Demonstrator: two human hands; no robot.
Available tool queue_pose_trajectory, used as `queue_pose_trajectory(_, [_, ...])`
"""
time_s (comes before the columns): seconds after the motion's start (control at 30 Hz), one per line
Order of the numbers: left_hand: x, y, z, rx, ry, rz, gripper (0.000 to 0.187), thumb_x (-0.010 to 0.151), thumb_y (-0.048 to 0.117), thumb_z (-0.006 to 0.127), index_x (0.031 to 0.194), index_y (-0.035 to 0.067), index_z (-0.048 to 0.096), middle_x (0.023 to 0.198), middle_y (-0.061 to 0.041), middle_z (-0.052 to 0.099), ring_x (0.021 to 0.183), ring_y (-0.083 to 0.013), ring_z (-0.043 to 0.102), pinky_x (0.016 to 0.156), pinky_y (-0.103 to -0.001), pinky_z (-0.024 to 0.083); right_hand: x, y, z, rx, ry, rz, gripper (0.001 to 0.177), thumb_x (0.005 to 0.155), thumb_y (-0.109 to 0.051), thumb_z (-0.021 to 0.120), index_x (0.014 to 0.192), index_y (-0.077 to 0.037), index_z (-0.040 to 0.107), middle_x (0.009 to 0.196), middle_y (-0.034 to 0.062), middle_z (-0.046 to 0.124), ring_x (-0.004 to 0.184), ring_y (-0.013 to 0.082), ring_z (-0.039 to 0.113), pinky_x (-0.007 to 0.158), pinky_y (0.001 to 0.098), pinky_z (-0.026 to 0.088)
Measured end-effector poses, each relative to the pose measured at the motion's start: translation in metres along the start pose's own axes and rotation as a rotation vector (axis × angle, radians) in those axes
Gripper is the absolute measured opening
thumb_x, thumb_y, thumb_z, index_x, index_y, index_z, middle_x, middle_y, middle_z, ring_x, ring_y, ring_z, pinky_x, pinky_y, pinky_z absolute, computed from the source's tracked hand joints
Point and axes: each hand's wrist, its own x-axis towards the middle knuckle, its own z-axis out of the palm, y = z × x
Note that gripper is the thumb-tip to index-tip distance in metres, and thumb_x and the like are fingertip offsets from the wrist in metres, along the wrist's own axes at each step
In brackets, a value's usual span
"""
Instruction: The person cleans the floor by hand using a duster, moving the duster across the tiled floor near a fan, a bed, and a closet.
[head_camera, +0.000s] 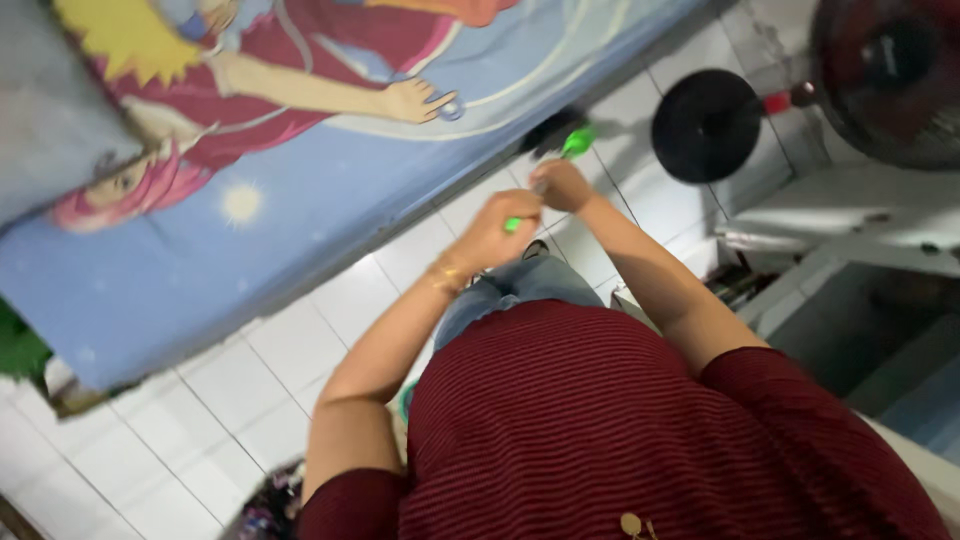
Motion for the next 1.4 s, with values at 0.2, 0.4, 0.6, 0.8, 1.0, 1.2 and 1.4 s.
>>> queue_pose_trajectory(0.2, [0.065,-0.069,0.123,-0.085,-0.009,-0.057,0.014,0.084,0.004,0.054,0.071,-0.003,0.056,0.07,-0.018,0.056,0.061,-0.0336,0.056,0.06,-0.043,0.045,-0.077,0.057,-0.053,0.11,0.433,0.242,0.035,0.085,-0.008,0.082,0.074,-0.005,0.049,0.07,0.0123,0.056,0.069,0.0343,0.055,0.065,0.0436,0.044])
queue_pose_trajectory(0.4, [0.11,0.006,0.098,0.059,-0.133,-0.172,0.035,0.086,0.009,0.052,0.054,-0.003,0.048,0.05,-0.018,0.043,0.049,-0.0295,0.041,0.055,-0.044,0.039,-0.052,0.017,-0.053,0.237,0.5,0.389,0.021,0.088,-0.01,0.076,0.088,-0.005,0.056,0.082,0.0113,0.06,0.08,0.0276,0.058,0.072,0.0413,0.046])
queue_pose_trajectory(0.6, [0.15,0.071,0.052,0.03,-0.014,-0.379,0.038,0.088,0.021,0.051,0.059,-0.005,0.052,0.052,-0.014,0.051,0.046,-0.018,0.049,0.049,-0.04,0.043,-0.032,-0.03,-0.039,0.535,0.286,0.496,0.022,0.088,-0.016,0.067,0.108,-0.005,0.066,0.103,0.0106,0.071,0.101,0.0207,0.066,0.085,0.0392,0.053])
queue_pose_trajectory(0.8, [0.156,0.086,0.095,0.149,-0.168,-0.097,0.03,0.086,0.018,0.053,0.066,-0.005,0.055,0.059,-0.023,0.047,0.051,-0.0321,0.045,0.054,-0.042,0.043,-0.056,-0.037,-0.073,1.006,0.552,0.304,0.044,0.092,-0.022,0.066,0.13,-0.004,0.053,0.128,0.0107,0.06,0.122,0.0201,0.056,0.104,0.04,0.045])
queue_pose_trajectory(1.0, [0.185,0.045,0.154,0.193,-0.35,0.259,0.025,0.08,0.018,0.056,0.063,0.0,0.062,0.061,-0.022,0.056,0.063,-0.0394,0.057,0.064,-0.048,0.045,-0.111,0.046,-0.086,0.832,0.78,0.469,0.04,0.085,-0.022,0.075,0.114,-0.005,0.053,0.111,0.0115,0.058,0.105,0.0261,0.055,0.09,0.0423,0.045])
queue_pose_trajectory(1.2, [0.217,-0.084,0.204,0.145,-0.459,0.165,0.021,0.081,0.017,0.061,0.069,0.0,0.061,0.071,-0.02,0.061,0.068,-0.0392,0.058,0.066,-0.048,0.048,-0.129,0.155,-0.119,0.277,0.766,0.454,0.039,0.078,-0.022,0.083,0.098,-0.007,0.054,0.094,0.0122,0.056,0.089,0.0321,0.055,0.076,0.0446,0.045])
queue_pose_trajectory(1.4, [0.15,-0.132,0.194,0.115,-0.221,0.186,0.008,0.078,0.006,0.057,0.072,0.001,0.056,0.075,-0.018,0.057,0.073,-0.0376,0.057,0.072,-0.047,0.048,-0.121,0.156,-0.101,-0.078,0.53,0.337,0.046,0.066,-0.022,0.094,0.083,-0.01,0.054,0.079,0.0122,0.054,0.076,0.0378,0.055,0.066,0.0478,0.044])
